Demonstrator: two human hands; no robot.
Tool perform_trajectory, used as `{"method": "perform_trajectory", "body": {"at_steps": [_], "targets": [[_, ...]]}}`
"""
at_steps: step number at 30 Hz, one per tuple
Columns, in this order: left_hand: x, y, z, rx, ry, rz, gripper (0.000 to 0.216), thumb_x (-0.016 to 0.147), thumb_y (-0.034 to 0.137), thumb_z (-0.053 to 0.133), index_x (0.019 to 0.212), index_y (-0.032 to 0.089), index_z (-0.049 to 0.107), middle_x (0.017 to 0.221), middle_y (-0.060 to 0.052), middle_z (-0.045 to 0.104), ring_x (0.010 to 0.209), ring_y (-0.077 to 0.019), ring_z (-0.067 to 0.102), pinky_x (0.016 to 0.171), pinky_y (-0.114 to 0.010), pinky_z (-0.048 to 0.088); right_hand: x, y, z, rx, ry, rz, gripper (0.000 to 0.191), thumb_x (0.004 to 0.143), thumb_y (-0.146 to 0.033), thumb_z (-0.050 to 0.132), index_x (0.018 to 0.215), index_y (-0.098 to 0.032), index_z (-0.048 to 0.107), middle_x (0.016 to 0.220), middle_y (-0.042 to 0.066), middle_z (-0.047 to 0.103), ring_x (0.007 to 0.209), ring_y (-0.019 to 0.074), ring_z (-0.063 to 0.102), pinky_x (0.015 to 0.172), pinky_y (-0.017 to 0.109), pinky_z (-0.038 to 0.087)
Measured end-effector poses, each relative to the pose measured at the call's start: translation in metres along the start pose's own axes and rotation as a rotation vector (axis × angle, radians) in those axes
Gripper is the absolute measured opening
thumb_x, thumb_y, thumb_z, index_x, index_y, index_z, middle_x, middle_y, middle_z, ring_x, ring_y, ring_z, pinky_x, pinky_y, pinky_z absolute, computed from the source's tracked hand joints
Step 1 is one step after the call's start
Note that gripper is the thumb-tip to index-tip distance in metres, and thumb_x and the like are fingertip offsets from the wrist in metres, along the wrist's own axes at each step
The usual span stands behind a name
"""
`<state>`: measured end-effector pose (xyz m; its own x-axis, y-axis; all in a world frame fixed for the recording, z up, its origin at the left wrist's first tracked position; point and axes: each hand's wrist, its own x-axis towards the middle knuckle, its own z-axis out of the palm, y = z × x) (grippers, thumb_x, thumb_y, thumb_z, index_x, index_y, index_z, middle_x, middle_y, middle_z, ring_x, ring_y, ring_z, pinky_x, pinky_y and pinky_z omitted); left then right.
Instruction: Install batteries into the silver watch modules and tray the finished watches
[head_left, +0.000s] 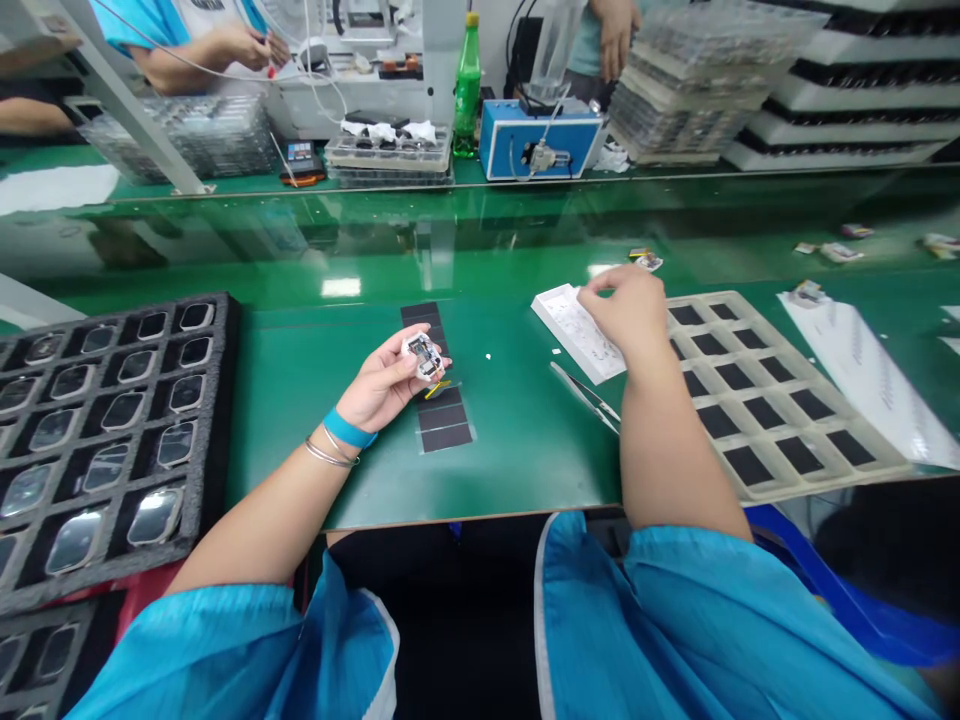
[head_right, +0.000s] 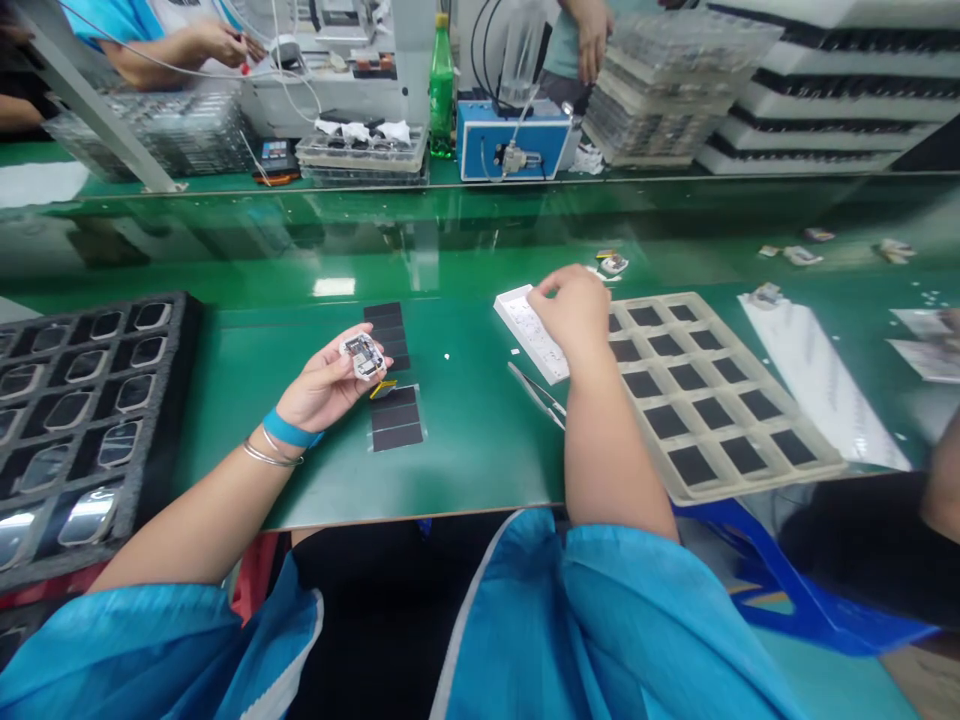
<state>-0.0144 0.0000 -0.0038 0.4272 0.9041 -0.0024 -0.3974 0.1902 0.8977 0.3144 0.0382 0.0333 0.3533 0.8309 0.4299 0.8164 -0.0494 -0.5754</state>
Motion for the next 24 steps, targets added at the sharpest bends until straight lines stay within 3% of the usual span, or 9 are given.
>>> {"method": "perform_trajectory", "body": {"at_steps": [2, 4, 6, 8, 10, 13, 16, 19, 24], "targets": [[0.0, 0.0, 0.0, -0.036, 0.014, -0.015, 0.062, 0.063, 0.038, 0.088, 0.117, 0.022, 0.062, 0.102, -0.006, 0.071, 0.095, -0.025, 0.072, 0.09, -0.039, 0.058, 0.008, 0.013, 0.0, -0.08, -0.038, 0.098, 0.022, 0.063, -0.011, 0.072, 0.046, -0.017, 0.058, 0.06, 0.008, 0.061, 0.075, 0.024, 0.062, 0.081, 0.047, 0.044], [0.0, 0.001, 0.003, -0.071, 0.038, -0.025, 0.062, 0.06, 0.036, 0.09, 0.114, 0.021, 0.063, 0.1, -0.006, 0.072, 0.094, -0.0242, 0.072, 0.091, -0.039, 0.058, 0.006, 0.009, 0.007, -0.078, -0.032, 0.096, 0.019, 0.062, -0.01, 0.073, 0.049, -0.016, 0.06, 0.061, 0.007, 0.061, 0.075, 0.0238, 0.063, 0.083, 0.047, 0.045], [-0.002, 0.003, 0.007, -0.096, 0.069, -0.034, 0.062, 0.057, 0.034, 0.092, 0.111, 0.019, 0.065, 0.099, -0.006, 0.073, 0.095, -0.0241, 0.072, 0.093, -0.037, 0.057, -0.008, -0.009, 0.015, 0.036, -0.039, 0.031, 0.008, 0.065, -0.01, 0.072, 0.062, -0.016, 0.067, 0.079, 0.008, 0.069, 0.086, 0.0229, 0.065, 0.091, 0.045, 0.046], [-0.005, 0.006, 0.011, -0.107, 0.111, -0.054, 0.061, 0.055, 0.031, 0.093, 0.109, 0.018, 0.068, 0.097, -0.007, 0.074, 0.096, -0.0239, 0.072, 0.091, -0.033, 0.058, -0.03, -0.037, 0.025, 0.32, -0.151, -0.02, 0.005, 0.071, -0.012, 0.071, 0.074, -0.016, 0.07, 0.087, 0.006, 0.071, 0.093, 0.0207, 0.065, 0.095, 0.041, 0.047], [-0.007, 0.009, 0.013, -0.102, 0.166, -0.073, 0.058, 0.053, 0.028, 0.094, 0.105, 0.018, 0.07, 0.094, -0.007, 0.075, 0.091, -0.0221, 0.072, 0.085, -0.029, 0.06, -0.055, -0.064, 0.039, 0.686, -0.504, 0.005, 0.01, 0.074, -0.017, 0.074, 0.083, -0.015, 0.07, 0.091, 0.006, 0.072, 0.093, 0.017, 0.067, 0.094, 0.035, 0.05], [-0.004, 0.011, 0.012, -0.092, 0.246, -0.055, 0.056, 0.046, 0.025, 0.096, 0.097, 0.019, 0.071, 0.089, -0.005, 0.075, 0.08, -0.0176, 0.072, 0.076, -0.022, 0.061, -0.086, -0.087, 0.066, 1.16, -1.074, 0.206, 0.046, 0.065, -0.019, 0.085, 0.106, -0.019, 0.066, 0.094, 0.001, 0.072, 0.09, 0.013, 0.068, 0.091, 0.03, 0.052], [0.0, 0.012, 0.01, -0.067, 0.256, -0.039, 0.057, 0.041, 0.025, 0.097, 0.091, 0.018, 0.07, 0.084, -0.004, 0.074, 0.072, -0.016, 0.071, 0.068, -0.019, 0.061, -0.102, -0.091, 0.082, 1.283, -1.326, 0.35, 0.062, 0.049, -0.023, 0.094, 0.104, -0.019, 0.066, 0.089, -0.001, 0.072, 0.083, 0.0103, 0.069, 0.083, 0.024, 0.053], [0.001, 0.013, 0.011, -0.052, 0.269, -0.03, 0.058, 0.04, 0.025, 0.097, 0.09, 0.018, 0.069, 0.083, -0.005, 0.074, 0.072, -0.0175, 0.071, 0.067, -0.019, 0.061, -0.102, -0.085, 0.083, 1.273, -1.353, 0.404, 0.059, 0.043, -0.034, 0.095, 0.092, -0.015, 0.067, 0.079, 0.001, 0.072, 0.073, 0.0116, 0.07, 0.073, 0.022, 0.055], [0.001, 0.014, 0.009, -0.059, 0.313, -0.063, 0.055, 0.04, 0.02, 0.095, 0.089, 0.019, 0.069, 0.082, -0.004, 0.074, 0.068, -0.0183, 0.071, 0.068, -0.022, 0.062, -0.085, -0.077, 0.075, 1.299, -1.175, 0.367, 0.05, 0.046, -0.04, 0.094, 0.082, -0.014, 0.072, 0.078, 0.002, 0.072, 0.072, 0.0115, 0.07, 0.069, 0.021, 0.056]]}}
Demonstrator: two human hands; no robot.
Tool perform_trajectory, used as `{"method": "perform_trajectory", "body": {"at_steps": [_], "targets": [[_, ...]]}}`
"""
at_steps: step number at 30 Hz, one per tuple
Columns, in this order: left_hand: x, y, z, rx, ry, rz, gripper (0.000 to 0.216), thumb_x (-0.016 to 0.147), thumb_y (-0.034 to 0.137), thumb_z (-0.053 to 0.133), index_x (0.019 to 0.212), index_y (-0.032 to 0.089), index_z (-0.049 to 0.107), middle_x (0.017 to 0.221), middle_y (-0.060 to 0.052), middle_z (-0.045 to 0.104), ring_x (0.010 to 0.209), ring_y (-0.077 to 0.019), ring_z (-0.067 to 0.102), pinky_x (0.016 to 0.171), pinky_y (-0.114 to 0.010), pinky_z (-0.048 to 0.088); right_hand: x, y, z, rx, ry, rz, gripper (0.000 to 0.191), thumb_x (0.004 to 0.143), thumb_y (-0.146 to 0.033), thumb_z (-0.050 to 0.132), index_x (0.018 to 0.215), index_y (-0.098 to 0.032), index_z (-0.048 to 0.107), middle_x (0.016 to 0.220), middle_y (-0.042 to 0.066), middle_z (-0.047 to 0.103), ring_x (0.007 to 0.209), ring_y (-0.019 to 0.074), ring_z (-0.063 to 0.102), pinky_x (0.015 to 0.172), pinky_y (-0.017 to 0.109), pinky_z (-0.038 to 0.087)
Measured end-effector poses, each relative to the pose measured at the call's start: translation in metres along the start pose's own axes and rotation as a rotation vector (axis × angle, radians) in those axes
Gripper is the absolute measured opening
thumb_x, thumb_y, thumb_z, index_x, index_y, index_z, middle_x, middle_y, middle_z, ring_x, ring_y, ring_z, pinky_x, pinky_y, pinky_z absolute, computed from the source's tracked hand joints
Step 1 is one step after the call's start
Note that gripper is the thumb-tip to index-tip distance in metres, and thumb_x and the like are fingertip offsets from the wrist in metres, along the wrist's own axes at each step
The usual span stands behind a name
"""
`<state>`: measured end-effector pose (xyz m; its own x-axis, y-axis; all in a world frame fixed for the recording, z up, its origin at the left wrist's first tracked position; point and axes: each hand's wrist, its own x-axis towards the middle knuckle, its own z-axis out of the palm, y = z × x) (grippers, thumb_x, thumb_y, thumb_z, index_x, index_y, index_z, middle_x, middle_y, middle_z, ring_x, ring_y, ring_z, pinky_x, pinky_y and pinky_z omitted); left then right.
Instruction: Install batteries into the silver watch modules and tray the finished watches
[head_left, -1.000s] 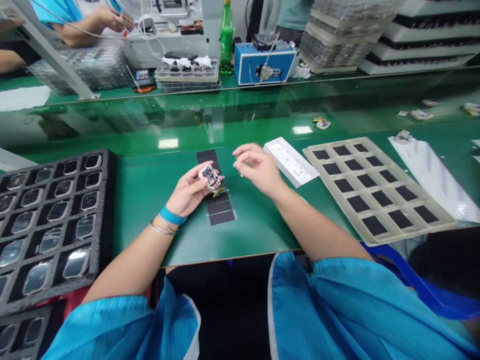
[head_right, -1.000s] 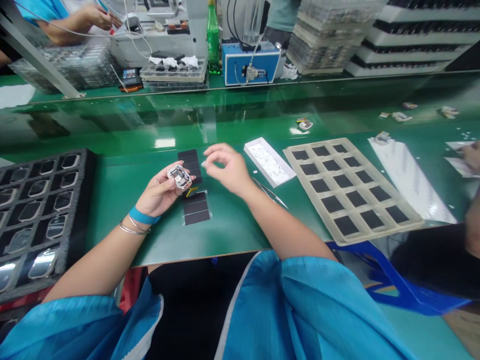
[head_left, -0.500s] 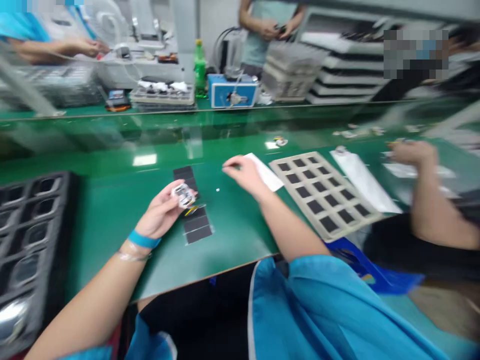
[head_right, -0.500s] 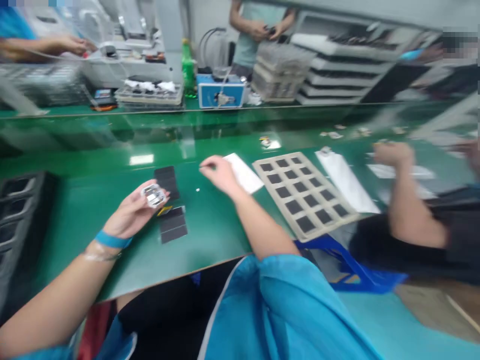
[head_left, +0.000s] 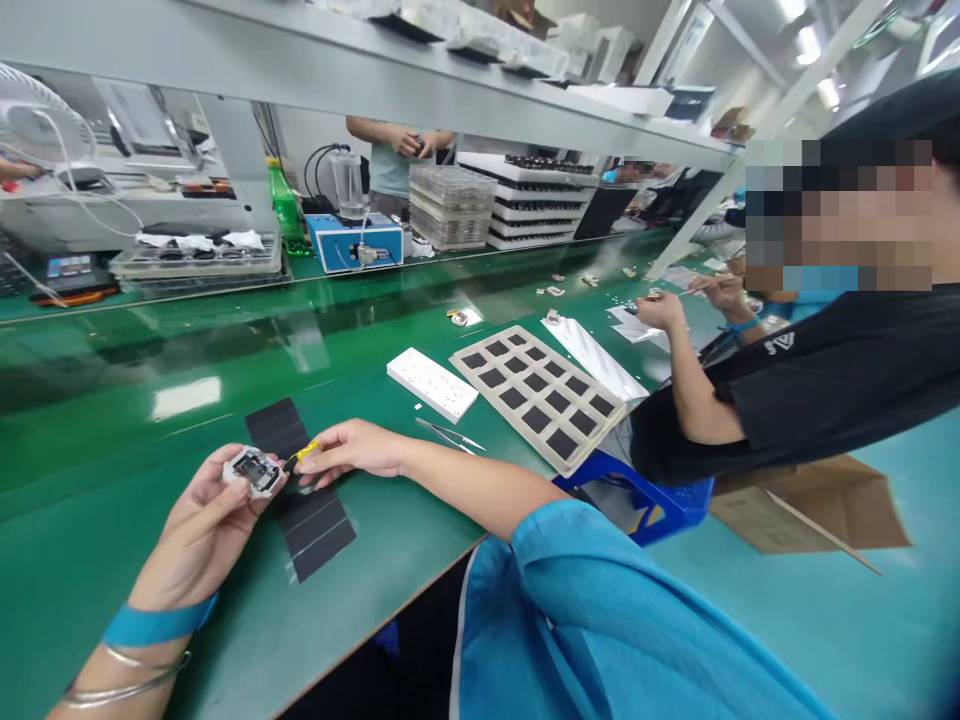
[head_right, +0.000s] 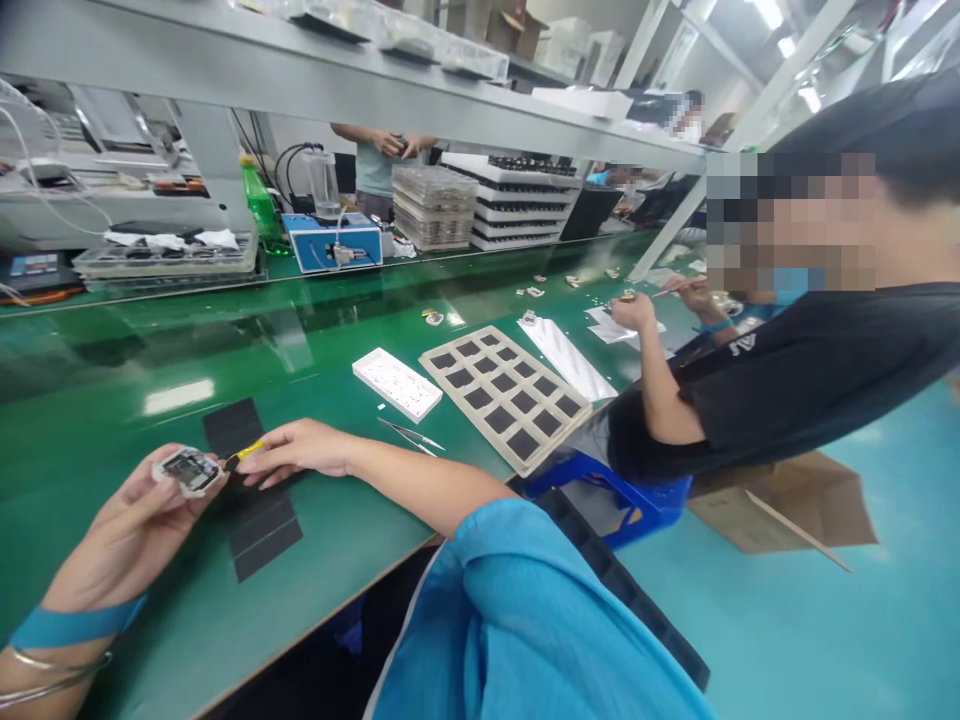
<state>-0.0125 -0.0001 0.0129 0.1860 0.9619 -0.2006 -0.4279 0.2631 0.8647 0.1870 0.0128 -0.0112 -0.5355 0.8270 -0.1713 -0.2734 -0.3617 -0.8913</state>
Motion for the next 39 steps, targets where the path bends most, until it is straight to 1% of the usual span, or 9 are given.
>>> {"method": "perform_trajectory", "body": {"at_steps": [5, 11, 15, 19, 23, 26, 31, 35, 39], "targets": [[-0.001, -0.001, 0.001, 0.032, -0.029, -0.047, 0.056, 0.042, 0.024, 0.096, 0.092, 0.021, 0.07, 0.082, -0.004, 0.075, 0.071, -0.0191, 0.073, 0.071, -0.025, 0.063, -0.007, -0.014, 0.002, 0.008, 0.053, -0.151, 0.048, 0.052, -0.042, 0.091, 0.089, -0.016, 0.074, 0.076, 0.002, 0.073, 0.068, 0.011, 0.069, 0.065, 0.021, 0.055], [-0.007, -0.002, 0.006, 0.077, -0.05, -0.093, 0.058, 0.04, 0.027, 0.097, 0.092, 0.018, 0.071, 0.084, -0.005, 0.075, 0.07, -0.0188, 0.072, 0.071, -0.025, 0.063, -0.008, -0.014, 0.007, 0.01, 0.098, -0.267, 0.044, 0.05, -0.038, 0.093, 0.085, -0.017, 0.076, 0.075, -0.001, 0.072, 0.065, 0.0079, 0.065, 0.067, 0.02, 0.054], [-0.008, -0.003, 0.005, 0.083, -0.071, -0.12, 0.058, 0.041, 0.027, 0.096, 0.092, 0.017, 0.072, 0.089, -0.005, 0.075, 0.07, -0.0186, 0.071, 0.07, -0.027, 0.064, -0.007, -0.011, 0.009, -0.014, 0.111, -0.306, 0.037, 0.054, -0.031, 0.092, 0.085, -0.018, 0.077, 0.075, -0.001, 0.072, 0.066, 0.0079, 0.064, 0.067, 0.021, 0.052], [-0.005, -0.005, 0.004, 0.077, -0.11, -0.156, 0.056, 0.042, 0.027, 0.096, 0.093, 0.017, 0.073, 0.089, -0.006, 0.075, 0.071, -0.0194, 0.07, 0.069, -0.03, 0.064, -0.006, -0.013, 0.01, -0.031, 0.122, -0.316, 0.037, 0.053, -0.031, 0.091, 0.085, -0.018, 0.077, 0.075, -0.001, 0.072, 0.066, 0.0084, 0.063, 0.07, 0.022, 0.052], [-0.007, -0.008, 0.007, 0.068, -0.165, -0.161, 0.051, 0.051, 0.03, 0.093, 0.096, 0.018, 0.073, 0.092, -0.007, 0.074, 0.079, -0.0193, 0.07, 0.076, -0.031, 0.063, -0.009, -0.015, 0.015, -0.042, 0.134, -0.324, 0.04, 0.05, -0.032, 0.091, 0.085, -0.017, 0.076, 0.076, -0.002, 0.072, 0.069, 0.0084, 0.063, 0.074, 0.024, 0.053], [-0.01, -0.01, 0.008, 0.045, -0.232, -0.165, 0.052, 0.051, 0.03, 0.093, 0.098, 0.018, 0.071, 0.095, -0.007, 0.074, 0.081, -0.0196, 0.07, 0.08, -0.034, 0.061, -0.012, -0.015, 0.016, -0.072, 0.141, -0.347, 0.044, 0.053, -0.032, 0.09, 0.091, -0.017, 0.075, 0.078, -0.001, 0.072, 0.073, 0.0092, 0.064, 0.076, 0.024, 0.053], [-0.007, -0.013, 0.005, 0.033, -0.306, -0.186, 0.052, 0.059, 0.026, 0.089, 0.104, 0.019, 0.065, 0.092, -0.006, 0.072, 0.086, -0.0216, 0.072, 0.082, -0.038, 0.061, -0.014, -0.013, 0.013, -0.261, 0.191, -0.43, 0.041, 0.065, -0.039, 0.084, 0.099, -0.019, 0.073, 0.088, 0.002, 0.074, 0.082, 0.0126, 0.067, 0.085, 0.029, 0.055], [-0.006, -0.013, 0.004, 0.055, -0.345, -0.221, 0.048, 0.065, 0.025, 0.085, 0.107, 0.018, 0.062, 0.091, -0.006, 0.072, 0.085, -0.022, 0.073, 0.074, -0.033, 0.062, -0.02, -0.011, 0.018, -0.453, 0.229, -0.507, 0.039, 0.073, -0.044, 0.078, 0.102, -0.02, 0.073, 0.094, 0.004, 0.075, 0.087, 0.0153, 0.069, 0.088, 0.033, 0.055], [-0.006, -0.013, 0.003, 0.038, -0.371, -0.234, 0.043, 0.066, 0.023, 0.085, 0.102, 0.017, 0.063, 0.089, -0.006, 0.072, 0.081, -0.0205, 0.073, 0.068, -0.027, 0.061, -0.025, -0.008, 0.023, -0.636, 0.283, -0.577, 0.031, 0.083, -0.04, 0.069, 0.109, -0.022, 0.072, 0.097, 0.004, 0.075, 0.088, 0.0156, 0.069, 0.088, 0.033, 0.054]]}}
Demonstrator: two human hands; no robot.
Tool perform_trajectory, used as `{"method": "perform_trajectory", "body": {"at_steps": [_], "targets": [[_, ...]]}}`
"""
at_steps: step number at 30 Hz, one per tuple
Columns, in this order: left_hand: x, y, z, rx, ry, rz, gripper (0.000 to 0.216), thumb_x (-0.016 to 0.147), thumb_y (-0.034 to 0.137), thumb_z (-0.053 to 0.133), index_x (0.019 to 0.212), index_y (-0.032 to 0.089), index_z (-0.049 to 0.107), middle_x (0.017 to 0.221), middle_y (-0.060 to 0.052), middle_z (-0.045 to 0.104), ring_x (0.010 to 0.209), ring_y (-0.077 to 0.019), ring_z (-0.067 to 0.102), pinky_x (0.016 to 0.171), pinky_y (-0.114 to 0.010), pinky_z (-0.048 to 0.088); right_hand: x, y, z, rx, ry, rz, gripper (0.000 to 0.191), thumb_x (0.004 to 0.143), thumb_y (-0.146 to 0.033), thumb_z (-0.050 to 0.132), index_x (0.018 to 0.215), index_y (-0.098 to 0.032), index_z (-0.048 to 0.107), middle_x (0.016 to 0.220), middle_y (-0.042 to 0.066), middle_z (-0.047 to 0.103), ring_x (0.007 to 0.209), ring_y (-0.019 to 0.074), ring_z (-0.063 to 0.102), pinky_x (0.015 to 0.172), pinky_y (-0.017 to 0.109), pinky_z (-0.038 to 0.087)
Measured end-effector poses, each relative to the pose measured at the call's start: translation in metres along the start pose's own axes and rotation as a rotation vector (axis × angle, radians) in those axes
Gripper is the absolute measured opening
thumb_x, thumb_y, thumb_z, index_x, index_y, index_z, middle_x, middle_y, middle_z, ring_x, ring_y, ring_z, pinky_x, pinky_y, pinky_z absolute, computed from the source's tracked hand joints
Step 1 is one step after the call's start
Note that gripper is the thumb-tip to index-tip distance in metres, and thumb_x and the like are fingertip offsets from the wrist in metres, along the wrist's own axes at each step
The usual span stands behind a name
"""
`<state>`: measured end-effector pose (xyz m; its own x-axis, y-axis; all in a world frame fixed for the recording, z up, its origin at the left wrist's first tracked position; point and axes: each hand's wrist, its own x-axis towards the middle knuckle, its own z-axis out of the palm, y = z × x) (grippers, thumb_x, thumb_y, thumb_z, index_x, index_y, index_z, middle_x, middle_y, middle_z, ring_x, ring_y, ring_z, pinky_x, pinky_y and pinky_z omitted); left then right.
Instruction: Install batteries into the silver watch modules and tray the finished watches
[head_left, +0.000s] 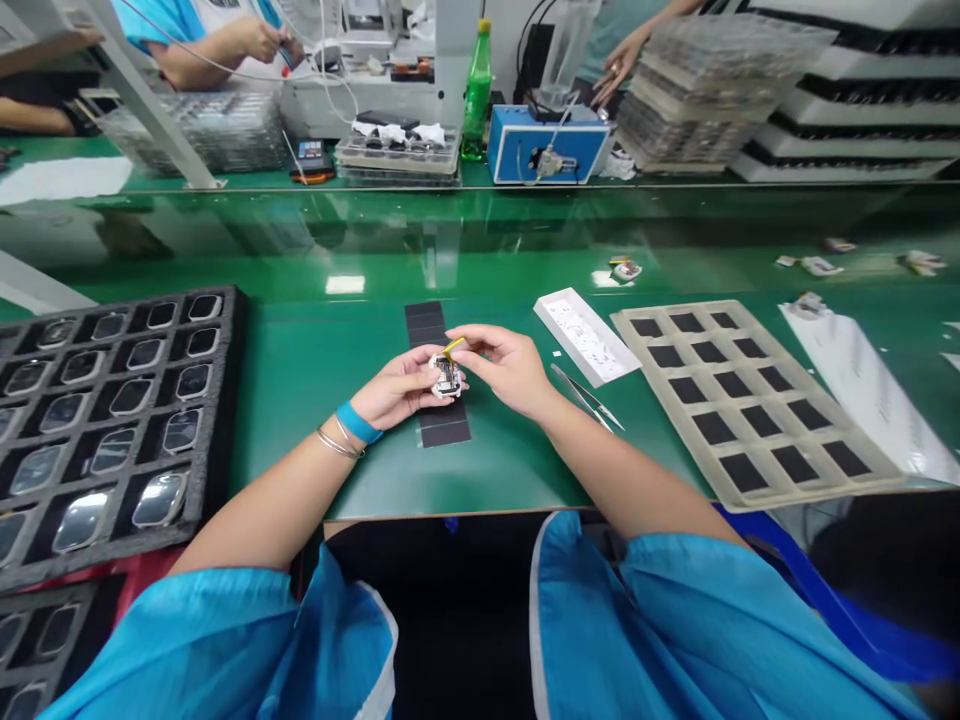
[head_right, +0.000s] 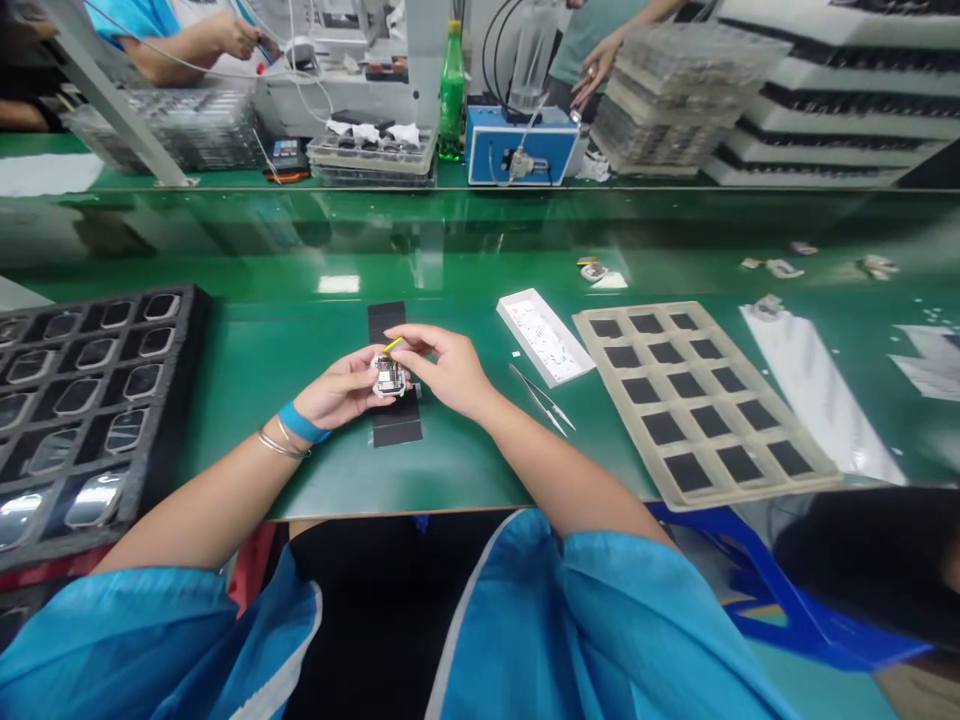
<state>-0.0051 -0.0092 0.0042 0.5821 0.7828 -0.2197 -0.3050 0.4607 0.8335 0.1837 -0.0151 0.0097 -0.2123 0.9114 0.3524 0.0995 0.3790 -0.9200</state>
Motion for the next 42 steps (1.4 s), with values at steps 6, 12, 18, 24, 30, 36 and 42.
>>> {"method": "perform_trajectory", "body": {"at_steps": [6, 12, 18, 24, 30, 36, 42], "targets": [[-0.001, 0.001, 0.002, -0.032, -0.008, 0.001, 0.036, 0.068, 0.019, 0.082, 0.099, 0.017, 0.063, 0.089, -0.005, 0.072, 0.081, -0.02, 0.074, 0.067, -0.026, 0.061, -0.002, -0.001, 0.0, -0.198, 0.034, -0.12, 0.023, 0.088, -0.027, 0.064, 0.11, -0.024, 0.072, 0.094, 0.002, 0.075, 0.086, 0.0149, 0.068, 0.087, 0.033, 0.053], [0.003, -0.002, 0.007, 0.001, 0.064, 0.024, 0.032, 0.068, 0.013, 0.078, 0.096, 0.015, 0.062, 0.085, -0.004, 0.072, 0.075, -0.0192, 0.073, 0.063, -0.026, 0.061, -0.003, -0.003, 0.002, -0.344, 0.012, -0.165, 0.023, 0.089, -0.027, 0.062, 0.11, -0.024, 0.072, 0.092, 0.002, 0.074, 0.088, 0.0165, 0.066, 0.087, 0.034, 0.051], [0.008, -0.003, 0.007, 0.047, 0.214, 0.027, 0.021, 0.071, 0.012, 0.074, 0.086, 0.014, 0.059, 0.073, -0.004, 0.07, 0.064, -0.0182, 0.071, 0.055, -0.024, 0.057, 0.011, 0.008, 0.007, -0.252, -0.056, -0.038, 0.028, 0.085, -0.026, 0.063, 0.112, -0.022, 0.07, 0.094, 0.003, 0.075, 0.084, 0.0156, 0.067, 0.086, 0.034, 0.053], [0.013, 0.012, -0.012, -0.023, 0.466, 0.106, 0.014, 0.075, 0.008, 0.066, 0.082, 0.013, 0.055, 0.078, -0.006, 0.072, 0.068, -0.0165, 0.072, 0.065, -0.027, 0.057, 0.031, 0.029, 0.02, -0.148, -0.039, 0.186, 0.025, 0.081, -0.029, 0.065, 0.103, -0.017, 0.067, 0.093, 0.004, 0.074, 0.08, 0.0143, 0.068, 0.079, 0.031, 0.054], [0.018, 0.015, -0.028, -0.145, 0.549, 0.141, 0.014, 0.076, 0.004, 0.059, 0.082, 0.014, 0.052, 0.076, -0.006, 0.073, 0.075, -0.0173, 0.072, 0.086, -0.041, 0.056, 0.014, 0.033, 0.043, -0.649, -0.2, 0.072, 0.008, 0.08, -0.012, 0.066, 0.081, -0.018, 0.072, 0.099, 0.008, 0.069, 0.096, 0.0203, 0.062, 0.093, 0.039, 0.048], [0.02, 0.01, -0.03, -0.182, 0.499, 0.137, 0.014, 0.076, 0.006, 0.06, 0.084, 0.015, 0.052, 0.081, -0.007, 0.073, 0.08, -0.0185, 0.072, 0.089, -0.044, 0.053, 0.013, 0.038, 0.047, -0.764, -0.206, 0.042, 0.01, 0.083, -0.013, 0.064, 0.08, -0.018, 0.072, 0.102, 0.009, 0.066, 0.1, 0.0227, 0.06, 0.099, 0.044, 0.043], [0.021, 0.009, -0.03, -0.159, 0.508, 0.136, 0.016, 0.074, 0.006, 0.064, 0.081, 0.015, 0.053, 0.08, -0.006, 0.073, 0.078, -0.0176, 0.071, 0.087, -0.043, 0.054, 0.018, 0.045, 0.05, -0.731, -0.156, 0.028, 0.007, 0.081, -0.016, 0.067, 0.076, -0.019, 0.071, 0.097, 0.007, 0.064, 0.098, 0.022, 0.059, 0.097, 0.043, 0.044]]}}
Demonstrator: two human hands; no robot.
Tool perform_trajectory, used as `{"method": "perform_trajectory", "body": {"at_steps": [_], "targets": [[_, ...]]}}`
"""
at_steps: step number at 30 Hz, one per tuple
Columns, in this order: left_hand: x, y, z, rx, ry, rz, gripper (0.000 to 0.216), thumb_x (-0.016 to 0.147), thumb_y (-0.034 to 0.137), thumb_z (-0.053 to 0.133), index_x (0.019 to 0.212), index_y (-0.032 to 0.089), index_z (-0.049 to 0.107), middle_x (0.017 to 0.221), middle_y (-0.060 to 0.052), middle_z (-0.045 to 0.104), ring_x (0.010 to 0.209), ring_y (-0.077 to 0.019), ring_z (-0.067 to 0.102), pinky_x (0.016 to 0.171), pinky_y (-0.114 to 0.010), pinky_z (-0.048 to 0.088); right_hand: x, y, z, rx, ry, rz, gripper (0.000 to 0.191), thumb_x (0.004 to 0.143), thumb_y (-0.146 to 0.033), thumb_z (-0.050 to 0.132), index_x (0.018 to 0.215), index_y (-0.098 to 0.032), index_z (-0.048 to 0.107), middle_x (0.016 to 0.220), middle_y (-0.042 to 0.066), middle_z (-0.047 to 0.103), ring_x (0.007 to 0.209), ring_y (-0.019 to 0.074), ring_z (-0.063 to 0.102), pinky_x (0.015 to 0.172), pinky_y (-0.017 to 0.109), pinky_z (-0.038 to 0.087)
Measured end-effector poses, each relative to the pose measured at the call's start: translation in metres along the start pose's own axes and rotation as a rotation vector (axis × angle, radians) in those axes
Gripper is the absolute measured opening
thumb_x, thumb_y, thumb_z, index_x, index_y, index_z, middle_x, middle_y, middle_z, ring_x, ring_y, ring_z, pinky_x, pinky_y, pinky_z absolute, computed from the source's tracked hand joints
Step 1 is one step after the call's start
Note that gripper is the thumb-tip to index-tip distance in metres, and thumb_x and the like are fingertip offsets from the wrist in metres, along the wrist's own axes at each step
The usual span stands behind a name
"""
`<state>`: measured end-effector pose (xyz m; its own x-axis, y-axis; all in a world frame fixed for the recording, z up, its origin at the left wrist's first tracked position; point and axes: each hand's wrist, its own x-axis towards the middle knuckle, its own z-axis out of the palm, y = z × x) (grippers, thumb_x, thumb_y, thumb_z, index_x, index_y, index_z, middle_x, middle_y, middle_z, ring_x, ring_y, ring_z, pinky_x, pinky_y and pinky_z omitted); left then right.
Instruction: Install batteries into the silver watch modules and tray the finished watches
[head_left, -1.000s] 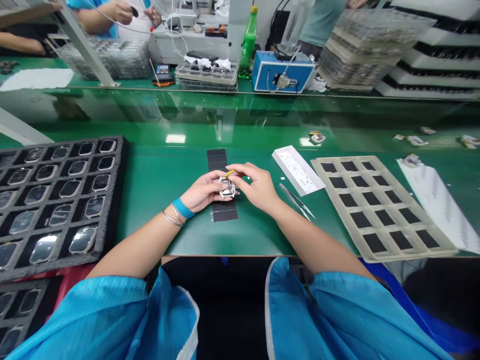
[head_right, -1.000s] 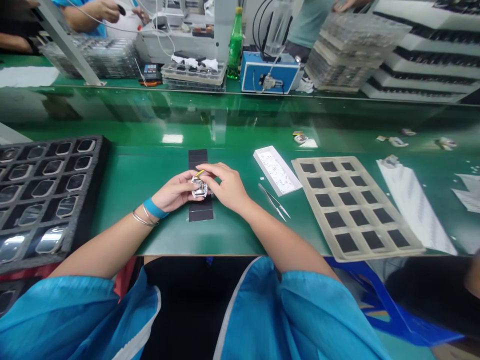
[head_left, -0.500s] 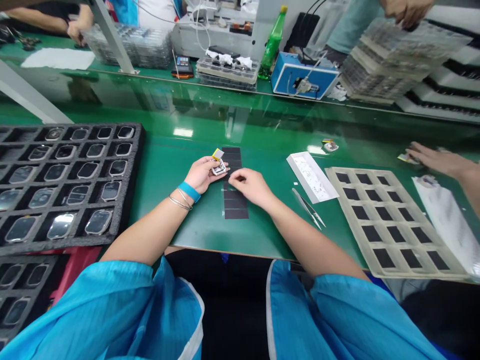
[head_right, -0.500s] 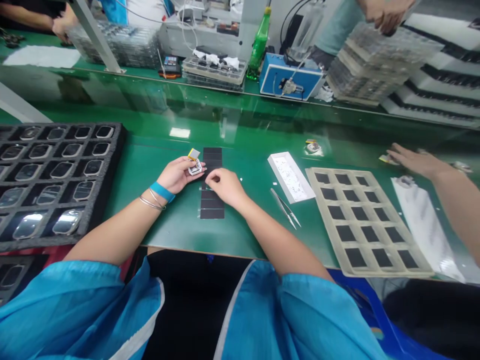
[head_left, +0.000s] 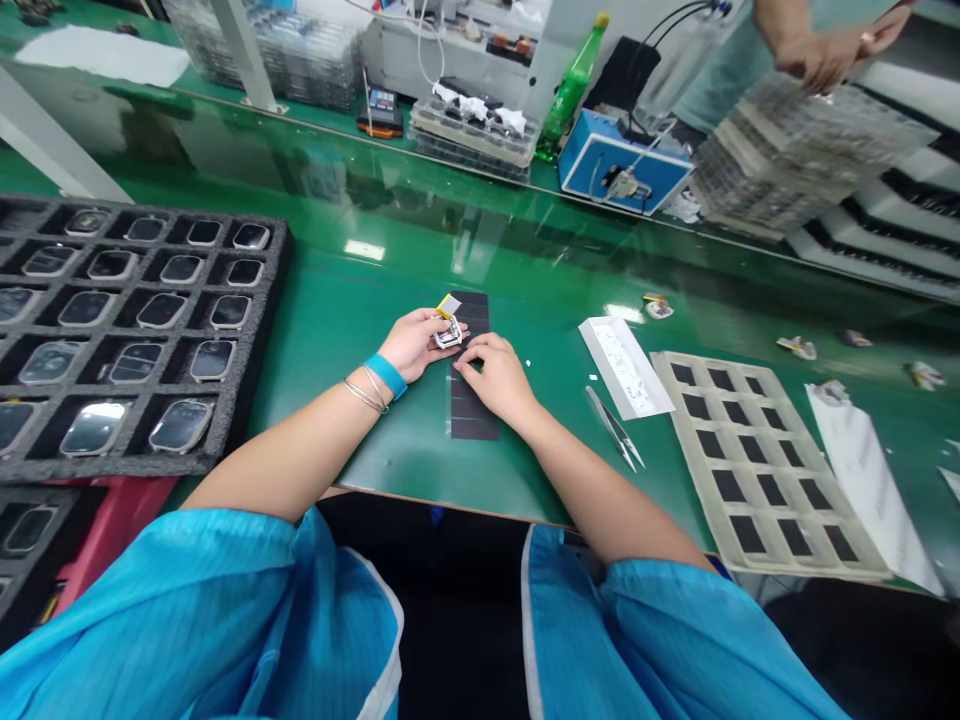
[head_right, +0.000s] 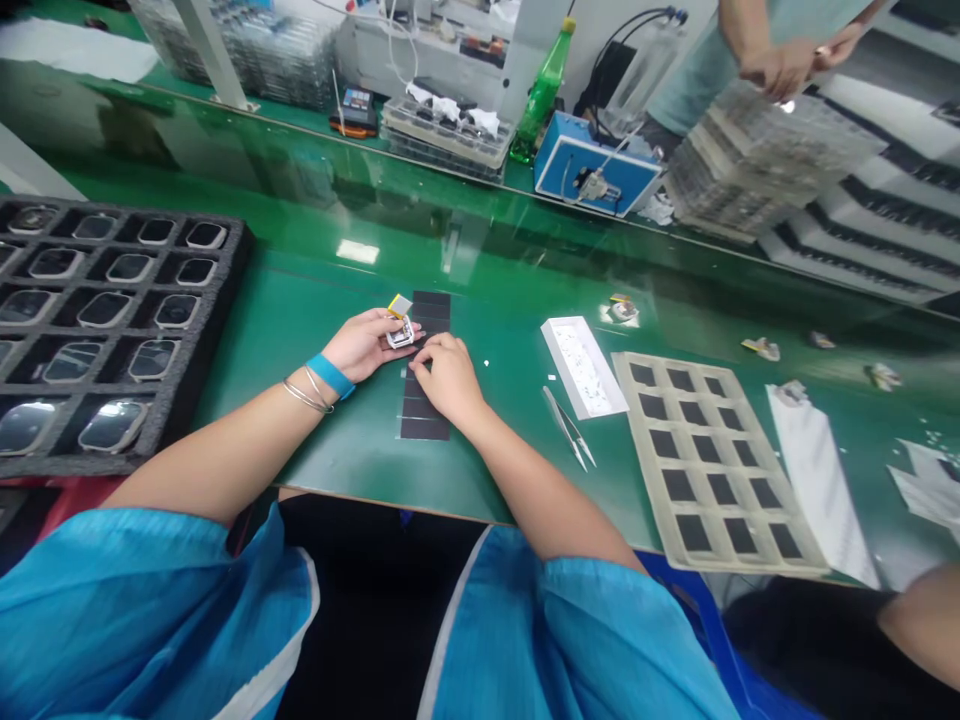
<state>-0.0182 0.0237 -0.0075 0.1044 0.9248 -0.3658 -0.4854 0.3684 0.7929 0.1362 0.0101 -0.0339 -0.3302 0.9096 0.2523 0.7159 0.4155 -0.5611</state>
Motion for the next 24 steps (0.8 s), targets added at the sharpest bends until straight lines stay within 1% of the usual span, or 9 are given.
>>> {"method": "perform_trajectory", "body": {"at_steps": [4, 6, 8, 10, 12, 14, 16, 20, 24], "targets": [[-0.003, 0.001, 0.004, 0.039, 0.032, 0.008, 0.013, 0.077, 0.005, 0.06, 0.082, 0.014, 0.053, 0.076, -0.005, 0.072, 0.072, -0.0152, 0.069, 0.082, -0.039, 0.055, -0.001, -0.001, 0.004, -0.017, -0.022, 0.028, 0.011, 0.085, -0.014, 0.061, 0.076, -0.017, 0.067, 0.098, 0.009, 0.061, 0.099, 0.0234, 0.055, 0.097, 0.043, 0.043], [-0.005, 0.002, 0.006, 0.055, 0.051, 0.008, 0.012, 0.079, 0.004, 0.058, 0.082, 0.014, 0.054, 0.073, -0.004, 0.071, 0.07, -0.0139, 0.068, 0.08, -0.036, 0.056, -0.006, -0.004, 0.001, -0.016, -0.043, -0.021, 0.01, 0.087, -0.013, 0.058, 0.082, -0.018, 0.064, 0.102, 0.01, 0.06, 0.101, 0.0243, 0.053, 0.097, 0.044, 0.043], [-0.007, 0.003, 0.008, 0.071, 0.068, 0.012, 0.012, 0.079, 0.003, 0.057, 0.081, 0.014, 0.053, 0.072, -0.004, 0.071, 0.067, -0.0129, 0.067, 0.078, -0.034, 0.056, -0.014, -0.007, -0.006, 0.012, -0.043, -0.125, 0.008, 0.089, -0.015, 0.055, 0.086, -0.019, 0.061, 0.107, 0.011, 0.059, 0.104, 0.0244, 0.052, 0.097, 0.044, 0.042], [-0.007, 0.003, 0.01, 0.09, 0.079, 0.024, 0.012, 0.078, 0.003, 0.058, 0.081, 0.014, 0.054, 0.072, -0.004, 0.071, 0.066, -0.0129, 0.067, 0.077, -0.034, 0.056, -0.02, -0.01, -0.017, 0.056, 0.019, -0.23, 0.008, 0.092, -0.02, 0.053, 0.087, -0.02, 0.059, 0.108, 0.01, 0.06, 0.106, 0.024, 0.052, 0.098, 0.044, 0.042], [-0.008, 0.001, 0.012, 0.115, 0.088, 0.051, 0.013, 0.076, 0.003, 0.061, 0.082, 0.014, 0.056, 0.07, -0.003, 0.069, 0.065, -0.0135, 0.066, 0.077, -0.034, 0.057, -0.024, -0.013, -0.027, 0.122, 0.147, -0.281, 0.01, 0.094, -0.026, 0.052, 0.086, -0.021, 0.057, 0.106, 0.009, 0.063, 0.106, 0.0228, 0.054, 0.098, 0.044, 0.042], [-0.01, -0.001, 0.014, 0.164, 0.078, 0.078, 0.015, 0.074, 0.004, 0.064, 0.083, 0.014, 0.057, 0.067, -0.002, 0.068, 0.063, -0.014, 0.066, 0.074, -0.034, 0.058, -0.023, -0.013, -0.035, 0.232, 0.259, -0.251, 0.012, 0.092, -0.028, 0.055, 0.083, -0.022, 0.058, 0.101, 0.007, 0.067, 0.101, 0.0208, 0.059, 0.096, 0.042, 0.044], [-0.013, -0.003, 0.016, 0.223, 0.036, 0.084, 0.016, 0.073, 0.005, 0.065, 0.085, 0.014, 0.058, 0.066, -0.001, 0.067, 0.059, -0.0139, 0.065, 0.066, -0.032, 0.059, -0.02, -0.01, -0.037, 0.386, 0.285, -0.156, 0.012, 0.088, -0.029, 0.06, 0.079, -0.021, 0.058, 0.093, 0.005, 0.07, 0.092, 0.0187, 0.064, 0.09, 0.038, 0.048], [-0.02, -0.006, 0.019, 0.286, -0.082, 0.037, 0.017, 0.072, 0.008, 0.068, 0.085, 0.013, 0.057, 0.066, -0.001, 0.066, 0.055, -0.0123, 0.063, 0.054, -0.027, 0.058, -0.015, -0.001, -0.035, 0.642, 0.183, 0.034, 0.02, 0.075, -0.033, 0.073, 0.072, -0.02, 0.059, 0.079, 0.002, 0.07, 0.075, 0.0157, 0.066, 0.076, 0.032, 0.053], [-0.023, -0.008, 0.02, 0.303, -0.114, 0.003, 0.018, 0.07, 0.009, 0.069, 0.083, 0.012, 0.056, 0.063, 0.001, 0.064, 0.054, -0.0101, 0.061, 0.054, -0.025, 0.059, -0.014, 0.001, -0.034, 0.712, 0.134, 0.071, 0.028, 0.069, -0.037, 0.079, 0.073, -0.019, 0.058, 0.075, 0.0, 0.069, 0.071, 0.0143, 0.065, 0.072, 0.03, 0.052]]}}
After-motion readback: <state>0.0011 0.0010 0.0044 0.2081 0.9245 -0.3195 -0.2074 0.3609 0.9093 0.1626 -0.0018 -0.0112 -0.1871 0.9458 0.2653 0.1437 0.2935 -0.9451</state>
